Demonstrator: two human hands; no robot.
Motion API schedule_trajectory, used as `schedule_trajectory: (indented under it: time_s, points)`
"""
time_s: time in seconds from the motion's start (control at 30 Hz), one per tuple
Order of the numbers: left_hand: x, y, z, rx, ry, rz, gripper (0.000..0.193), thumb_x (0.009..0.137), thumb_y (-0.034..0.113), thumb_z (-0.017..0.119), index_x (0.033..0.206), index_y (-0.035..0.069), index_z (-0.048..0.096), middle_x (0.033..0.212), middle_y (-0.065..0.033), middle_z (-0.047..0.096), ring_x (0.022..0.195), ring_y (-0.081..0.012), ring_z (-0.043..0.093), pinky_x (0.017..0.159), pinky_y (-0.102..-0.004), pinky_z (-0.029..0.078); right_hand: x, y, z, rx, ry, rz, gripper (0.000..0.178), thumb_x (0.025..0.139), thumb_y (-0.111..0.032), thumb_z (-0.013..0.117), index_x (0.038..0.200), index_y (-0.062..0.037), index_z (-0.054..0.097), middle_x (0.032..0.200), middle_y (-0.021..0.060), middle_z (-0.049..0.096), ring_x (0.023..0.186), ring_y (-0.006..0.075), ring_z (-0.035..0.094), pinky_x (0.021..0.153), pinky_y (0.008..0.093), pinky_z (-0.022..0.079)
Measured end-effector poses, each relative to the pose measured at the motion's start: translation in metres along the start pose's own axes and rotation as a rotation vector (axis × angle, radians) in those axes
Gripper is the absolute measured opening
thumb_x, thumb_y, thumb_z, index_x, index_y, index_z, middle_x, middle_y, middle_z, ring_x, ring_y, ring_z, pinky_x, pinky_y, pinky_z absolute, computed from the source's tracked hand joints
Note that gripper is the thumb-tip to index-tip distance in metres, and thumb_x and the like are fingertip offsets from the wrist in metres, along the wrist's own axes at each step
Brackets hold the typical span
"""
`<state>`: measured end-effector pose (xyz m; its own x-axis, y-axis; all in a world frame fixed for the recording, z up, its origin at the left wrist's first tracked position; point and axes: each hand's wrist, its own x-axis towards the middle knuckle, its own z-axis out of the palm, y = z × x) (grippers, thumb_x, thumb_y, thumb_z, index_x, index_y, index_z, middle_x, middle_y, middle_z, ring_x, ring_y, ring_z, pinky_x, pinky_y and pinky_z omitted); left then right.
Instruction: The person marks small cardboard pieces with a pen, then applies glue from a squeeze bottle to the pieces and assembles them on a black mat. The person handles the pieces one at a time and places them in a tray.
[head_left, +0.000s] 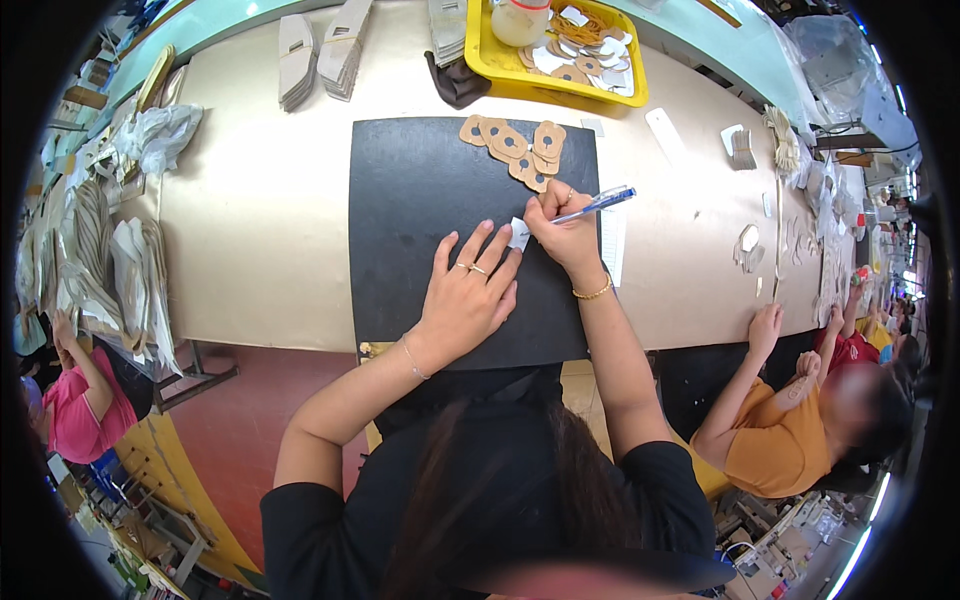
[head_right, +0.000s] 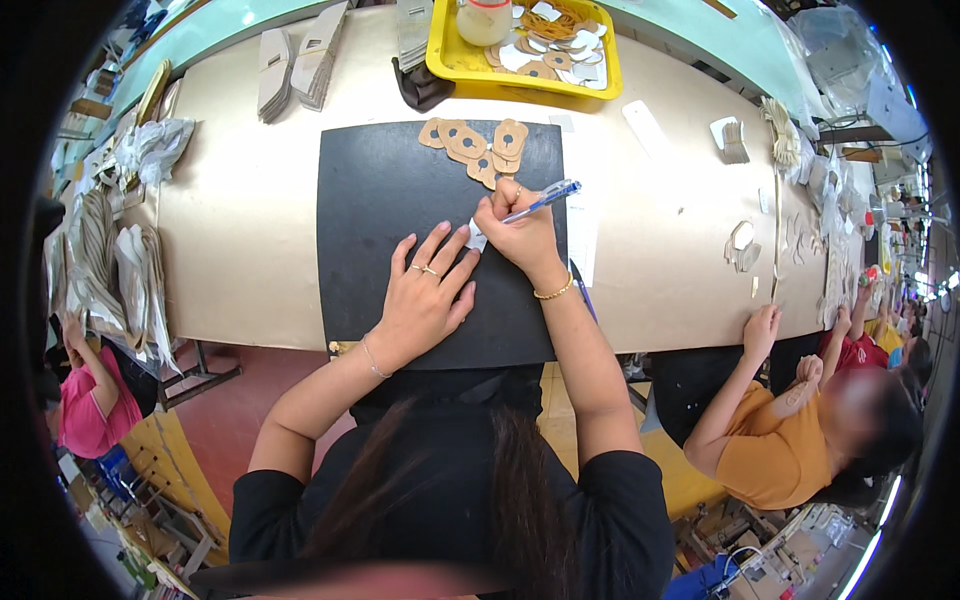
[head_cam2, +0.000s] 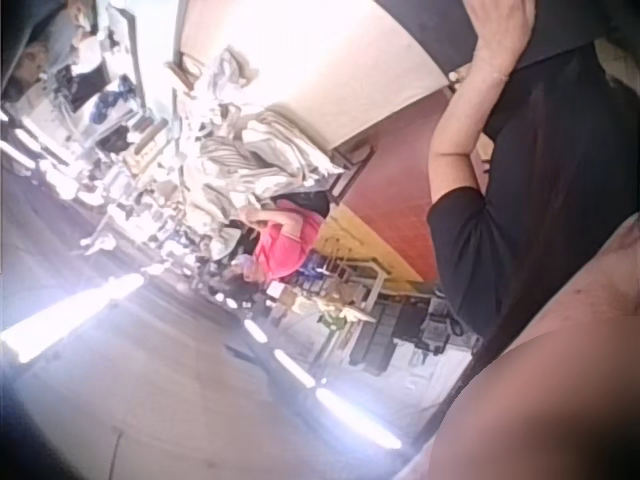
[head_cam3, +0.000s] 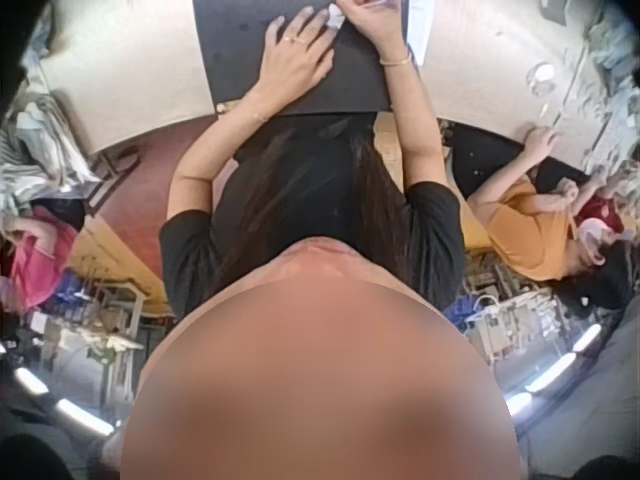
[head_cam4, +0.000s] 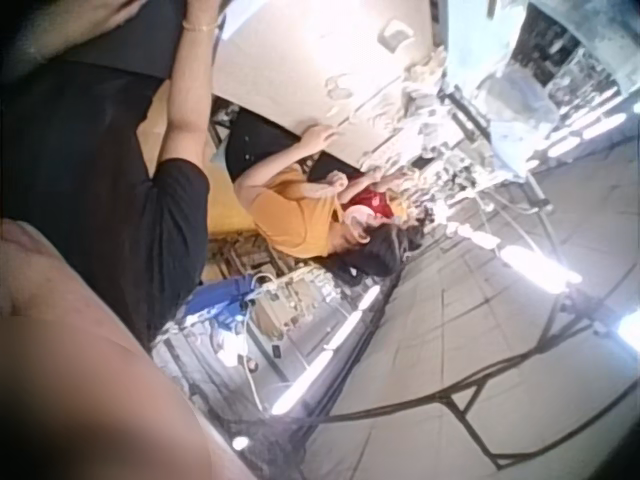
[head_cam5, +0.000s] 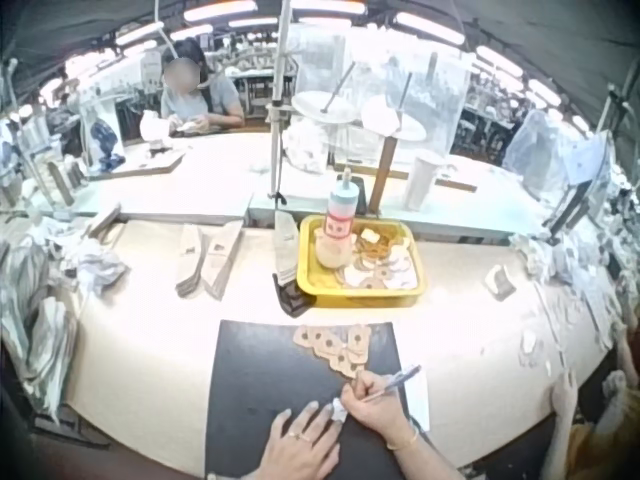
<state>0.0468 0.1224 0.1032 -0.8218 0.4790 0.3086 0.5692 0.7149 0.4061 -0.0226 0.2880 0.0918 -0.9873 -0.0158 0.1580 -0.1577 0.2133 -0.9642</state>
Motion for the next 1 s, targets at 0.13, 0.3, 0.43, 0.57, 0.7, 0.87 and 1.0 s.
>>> schedule_trajectory:
  time_s: [0.13, 0.3, 0.43, 0.57, 0.7, 0.87, 1.0]
  points:
    - [-0.001, 0.000, 0.000, -0.008, -0.013, -0.011, 0.038, 0.077, 0.020, 0.066, 0.113, 0.009, 0.061, 0.131, -0.0096, 0.051, 0.126, -0.0261, 0.042, 0.102, -0.0495, 0.029, -0.001, 0.001, 0.000, -0.030, -0.002, 0.006, 0.040, 0.076, -0.007, 0.071, 0.055, -0.0069, 0.036, 0.049, -0.0025, 0.038, 0.049, 0.0040, 0.032, 0.044, 0.0237, 0.028]
    - [-0.001, 0.001, 0.001, 0.007, -0.010, -0.007, 0.039, 0.078, 0.019, 0.065, 0.114, 0.009, 0.060, 0.133, -0.0088, 0.050, 0.127, -0.0262, 0.041, 0.103, -0.0494, 0.029, 0.000, 0.000, -0.003, -0.023, -0.016, 0.031, 0.043, 0.078, -0.012, 0.074, 0.055, -0.0078, 0.038, 0.049, -0.0021, 0.042, 0.048, 0.0032, 0.034, 0.043, 0.0224, 0.028]
    - [-0.002, 0.001, 0.002, 0.019, -0.002, 0.002, 0.039, 0.078, 0.019, 0.065, 0.115, 0.009, 0.060, 0.133, -0.0090, 0.049, 0.128, -0.0261, 0.041, 0.103, -0.0496, 0.029, 0.001, 0.002, -0.003, 0.019, -0.010, 0.030, 0.041, 0.081, -0.005, 0.069, 0.056, -0.0094, 0.037, 0.050, -0.0033, 0.045, 0.046, 0.0017, 0.037, 0.042, 0.0203, 0.030]
    - [-0.002, 0.002, 0.004, 0.009, -0.004, -0.005, 0.039, 0.078, 0.019, 0.065, 0.115, 0.008, 0.060, 0.132, -0.0095, 0.049, 0.128, -0.0261, 0.041, 0.102, -0.0500, 0.029, 0.000, 0.009, -0.002, 0.062, -0.003, 0.017, 0.039, 0.082, -0.003, 0.066, 0.058, -0.0094, 0.037, 0.050, -0.0036, 0.044, 0.045, 0.0015, 0.038, 0.041, 0.0203, 0.030]
    - [-0.002, 0.003, 0.003, 0.054, -0.015, 0.017, 0.039, 0.078, 0.019, 0.065, 0.115, 0.007, 0.060, 0.131, -0.0096, 0.050, 0.127, -0.0269, 0.041, 0.102, -0.0507, 0.029, 0.000, 0.012, -0.004, 0.039, -0.009, 0.046, 0.037, 0.083, -0.002, 0.064, 0.059, -0.0094, 0.037, 0.050, -0.0031, 0.045, 0.045, 0.0012, 0.038, 0.041, 0.0200, 0.030]
    - [0.000, 0.003, 0.002, 0.072, 0.007, 0.024, 0.039, 0.079, 0.019, 0.064, 0.116, 0.007, 0.060, 0.130, -0.0097, 0.051, 0.127, -0.0274, 0.042, 0.102, -0.0510, 0.029, 0.002, 0.014, -0.003, 0.033, -0.004, -0.006, 0.036, 0.083, 0.001, 0.061, 0.059, -0.0093, 0.036, 0.050, -0.0029, 0.045, 0.045, 0.0013, 0.038, 0.041, 0.0198, 0.030]
    - [-0.002, 0.003, 0.002, 0.062, -0.004, 0.014, 0.040, 0.078, 0.019, 0.064, 0.116, 0.007, 0.059, 0.130, -0.0098, 0.051, 0.127, -0.0269, 0.042, 0.102, -0.0510, 0.029, 0.000, 0.009, -0.003, 0.069, 0.013, 0.005, 0.036, 0.082, 0.000, 0.063, 0.058, -0.0080, 0.037, 0.049, -0.0028, 0.044, 0.045, 0.0020, 0.038, 0.041, 0.0209, 0.030]
